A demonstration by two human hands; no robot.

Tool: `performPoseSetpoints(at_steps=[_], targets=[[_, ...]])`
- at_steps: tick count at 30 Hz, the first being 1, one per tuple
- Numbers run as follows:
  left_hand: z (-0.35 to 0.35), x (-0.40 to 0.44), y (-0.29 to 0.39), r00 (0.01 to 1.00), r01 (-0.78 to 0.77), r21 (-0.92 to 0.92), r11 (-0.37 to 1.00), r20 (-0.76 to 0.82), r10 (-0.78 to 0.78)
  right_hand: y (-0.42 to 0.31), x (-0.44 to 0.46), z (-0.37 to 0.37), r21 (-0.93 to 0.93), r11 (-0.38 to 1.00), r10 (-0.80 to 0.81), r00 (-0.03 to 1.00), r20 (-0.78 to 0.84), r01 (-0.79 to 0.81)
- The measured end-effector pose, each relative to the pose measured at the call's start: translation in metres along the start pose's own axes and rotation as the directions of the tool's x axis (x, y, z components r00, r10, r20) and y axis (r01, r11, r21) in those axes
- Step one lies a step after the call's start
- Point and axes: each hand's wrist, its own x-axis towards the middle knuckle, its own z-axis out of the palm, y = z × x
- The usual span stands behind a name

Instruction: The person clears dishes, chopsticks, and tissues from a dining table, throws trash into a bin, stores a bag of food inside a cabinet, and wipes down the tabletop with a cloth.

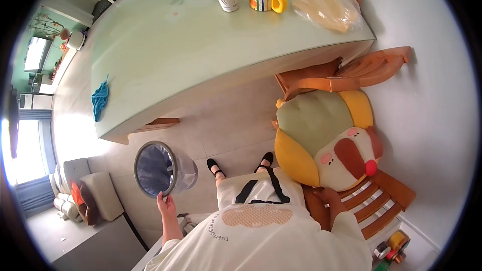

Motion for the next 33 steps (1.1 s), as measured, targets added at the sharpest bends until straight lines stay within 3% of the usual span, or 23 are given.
performPoseSetpoints(at_steps=[4, 6, 9, 12, 19, 22, 24, 26, 28, 30, 33], targets=[[0.011, -0.006, -0.004, 0.999, -0.02, -0.009, 1.0, -0.033, 0.019, -0.01, -0.023, -0.014, 0.02, 0.999, 0.028, 1.0, 0.012, -0.028], [0.014, -0.002, -0.004, 1.0, -0.004, -0.012, 1.0, -0.022, 0.004, 0.002, -0.008, 0.004, -0.041, 0.999, -0.005, 0.991, -0.135, -0.001], [0.02, -0.003, -0.005, 1.0, -0.014, 0.026, 1.0, -0.025, 0.015, 0.008, -0.003, 0.011, -0.04, 0.998, -0.046, 0.985, -0.169, 0.039], [0.026, -0.001, -0.009, 1.0, 0.004, 0.014, 1.0, -0.022, -0.004, -0.002, -0.013, -0.006, -0.044, 0.998, 0.04, 0.999, -0.032, -0.041], [0.04, -0.033, -0.005, 0.999, -0.032, 0.058, 0.998, -0.011, 0.033, 0.012, -0.001, 0.004, 0.008, 1.0, -0.017, 0.998, -0.058, 0.017], [0.028, -0.038, 0.0, 0.994, -0.016, 0.024, 1.0, 0.11, 0.013, 0.007, -0.002, 0.006, 0.018, 0.993, -0.117, 0.988, -0.098, 0.12], [0.021, -0.041, 0.002, 0.986, 0.042, -0.021, 0.999, 0.16, -0.038, -0.02, -0.004, -0.022, -0.066, 0.948, -0.316, 0.946, -0.071, 0.312], [0.026, -0.058, 0.008, 0.989, 0.039, 0.003, 0.999, 0.141, -0.039, -0.083, -0.033, -0.078, 0.099, 0.97, -0.222, 0.975, -0.011, 0.222], [0.03, -0.063, 0.012, 0.992, 0.036, 0.028, 0.999, 0.116, -0.039, -0.122, -0.047, -0.124, -0.076, 0.903, -0.43, 0.892, -0.14, 0.423], [0.03, -0.058, 0.016, 0.988, 0.048, -0.012, 0.999, 0.15, -0.046, -0.168, -0.077, -0.18, -0.03, 0.885, -0.464, 0.877, -0.127, 0.464], [0.041, -0.038, 0.025, 0.991, 0.09, -0.009, 0.996, 0.105, -0.088, -0.208, -0.159, -0.26, 0.235, 0.674, -0.656, 0.714, -0.244, 0.7]])
